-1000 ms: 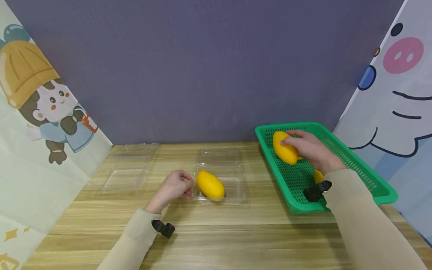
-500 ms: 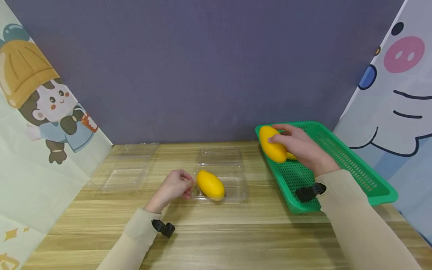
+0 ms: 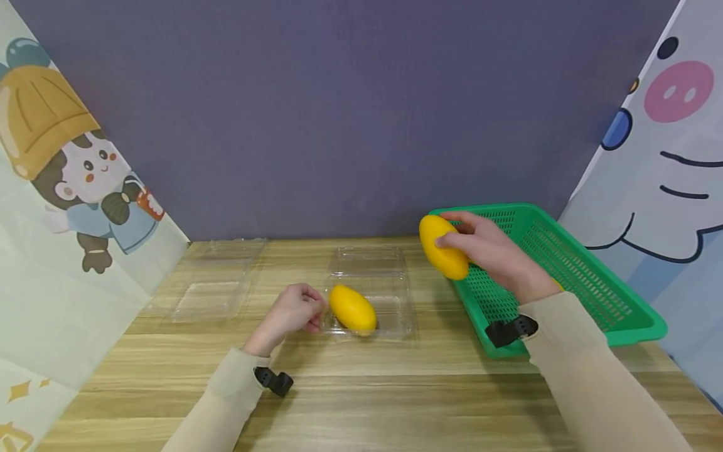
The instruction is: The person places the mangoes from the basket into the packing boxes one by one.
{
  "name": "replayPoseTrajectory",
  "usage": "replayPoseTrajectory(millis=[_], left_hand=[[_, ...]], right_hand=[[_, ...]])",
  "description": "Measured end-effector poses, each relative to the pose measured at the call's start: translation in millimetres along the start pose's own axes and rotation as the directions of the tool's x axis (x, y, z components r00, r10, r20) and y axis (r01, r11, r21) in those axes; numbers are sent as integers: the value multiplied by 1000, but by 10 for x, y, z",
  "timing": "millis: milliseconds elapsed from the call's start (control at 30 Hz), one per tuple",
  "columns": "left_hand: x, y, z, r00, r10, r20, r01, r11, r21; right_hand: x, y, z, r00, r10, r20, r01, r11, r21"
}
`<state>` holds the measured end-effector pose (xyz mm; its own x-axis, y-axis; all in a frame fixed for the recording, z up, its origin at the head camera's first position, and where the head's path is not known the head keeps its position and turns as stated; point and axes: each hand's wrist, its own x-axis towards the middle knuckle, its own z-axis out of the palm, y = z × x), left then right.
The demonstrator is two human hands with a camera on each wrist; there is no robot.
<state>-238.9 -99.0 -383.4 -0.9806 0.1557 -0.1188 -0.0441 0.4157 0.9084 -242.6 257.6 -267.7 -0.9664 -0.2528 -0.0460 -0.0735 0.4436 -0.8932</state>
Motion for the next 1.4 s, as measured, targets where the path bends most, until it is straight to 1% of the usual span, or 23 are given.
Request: replayPoseTrajectory(millis=[267,600,767,1033,1400], left_hand=[[2,-7,-3,1000,3,5,-3,1000,7],[2,3,-5,1000,4,9,-4,1000,15],[4,-4,-6,1000,6,15,-6,1000,14],[12,-12,-6,1000,13,16,-13,1000,10],[14,-18,-11,1000,9,16,-9,1000,4]], right_hand=[[-32,-86,134,999,-45,6,45,999,-12],[-59,-167,270,997,-74,28,75,997,-16],[-63,-198,346,997,-72,34,73,997,-23],[-15,-180,458,997,-66,52,65,998,6],[55,-90,609,996,-55,71,56,998,-3]])
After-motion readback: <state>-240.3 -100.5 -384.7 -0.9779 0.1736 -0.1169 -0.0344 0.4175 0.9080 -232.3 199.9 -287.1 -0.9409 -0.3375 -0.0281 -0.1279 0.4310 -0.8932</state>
